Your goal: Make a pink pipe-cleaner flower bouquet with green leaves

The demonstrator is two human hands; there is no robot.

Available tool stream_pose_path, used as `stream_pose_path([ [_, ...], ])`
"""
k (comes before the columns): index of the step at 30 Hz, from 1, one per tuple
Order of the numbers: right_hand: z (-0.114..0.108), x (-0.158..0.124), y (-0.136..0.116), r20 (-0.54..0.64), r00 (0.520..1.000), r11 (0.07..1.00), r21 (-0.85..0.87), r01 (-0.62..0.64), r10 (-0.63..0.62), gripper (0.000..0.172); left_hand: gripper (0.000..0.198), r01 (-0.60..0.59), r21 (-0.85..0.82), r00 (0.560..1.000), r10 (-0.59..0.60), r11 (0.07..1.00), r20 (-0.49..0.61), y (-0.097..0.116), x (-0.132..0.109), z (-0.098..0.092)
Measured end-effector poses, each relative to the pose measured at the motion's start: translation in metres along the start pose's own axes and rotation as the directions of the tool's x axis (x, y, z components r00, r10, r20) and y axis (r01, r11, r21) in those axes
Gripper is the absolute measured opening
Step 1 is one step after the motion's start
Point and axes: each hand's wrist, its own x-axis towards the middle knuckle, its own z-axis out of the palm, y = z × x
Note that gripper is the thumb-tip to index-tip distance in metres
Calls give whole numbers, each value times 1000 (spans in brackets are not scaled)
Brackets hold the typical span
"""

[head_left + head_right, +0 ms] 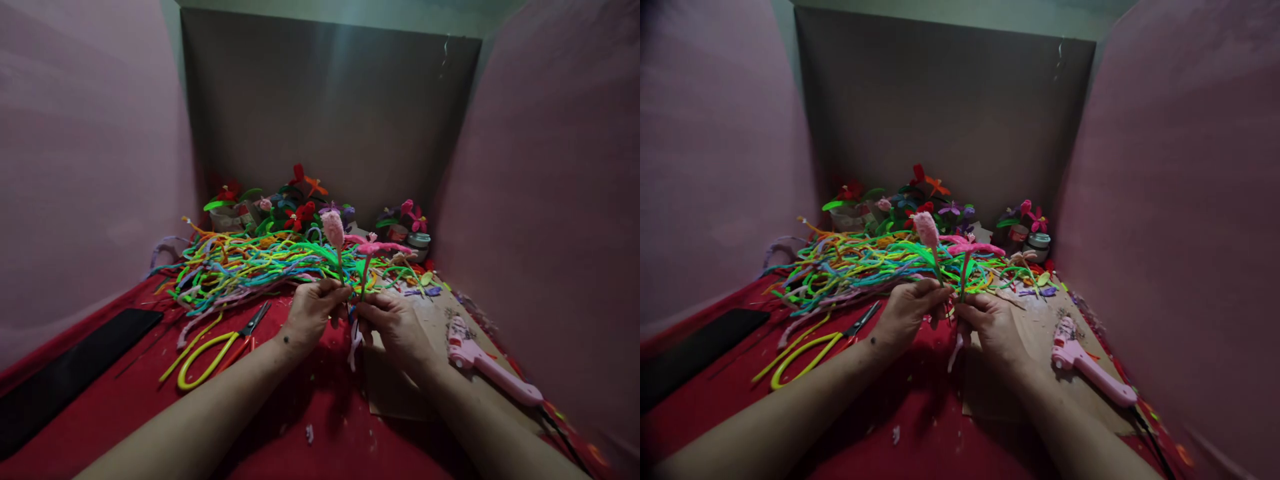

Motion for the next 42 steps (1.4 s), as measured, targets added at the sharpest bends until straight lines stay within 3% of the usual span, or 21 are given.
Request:
stream_pose_path([
  [8, 2, -5, -5, 25, 999, 999, -26, -37, 37, 15, 21, 12, 0, 1000, -12, 1000, -21, 2, 0, 1],
  [13, 5, -8, -9, 32, 993, 993, -17, -115, 116, 13, 21, -47, 112, 999, 49, 993, -21, 7, -3, 2],
  [18, 5, -8, -7, 52, 985, 986, 5, -167, 167, 18, 16, -40, 164, 999, 39, 986, 6, 8, -5, 3],
  [25, 5, -7, 1, 25, 991, 985, -116, -129, 133, 17, 16, -101, 190, 993, 109, 977, -32, 2, -7, 4],
  [30, 4, -8, -3, -2, 998, 994, -93, -63, 63, 17, 10, -164, 205, 983, 141, 965, 120, -7, -5, 2],
  [33, 2, -7, -4, 19, 997, 995, -59, -77, 78, 19, 13, -82, 134, 981, 56, 988, 188, -11, -2, 1],
  [35, 2, -7, -4, 41, 994, 995, -27, -99, 100, 21, 13, -25, 136, 985, 1, 990, 171, -10, -2, 3],
  [39, 7, -10, -2, 53, 986, 987, -11, -158, 159, 22, 10, -80, 179, 997, 76, 980, 31, -5, -5, 6],
  [42, 5, -8, -5, 115, 966, 963, -165, -211, 231, 18, 15, -45, 205, 999, 49, 978, -16, 0, -4, 5],
])
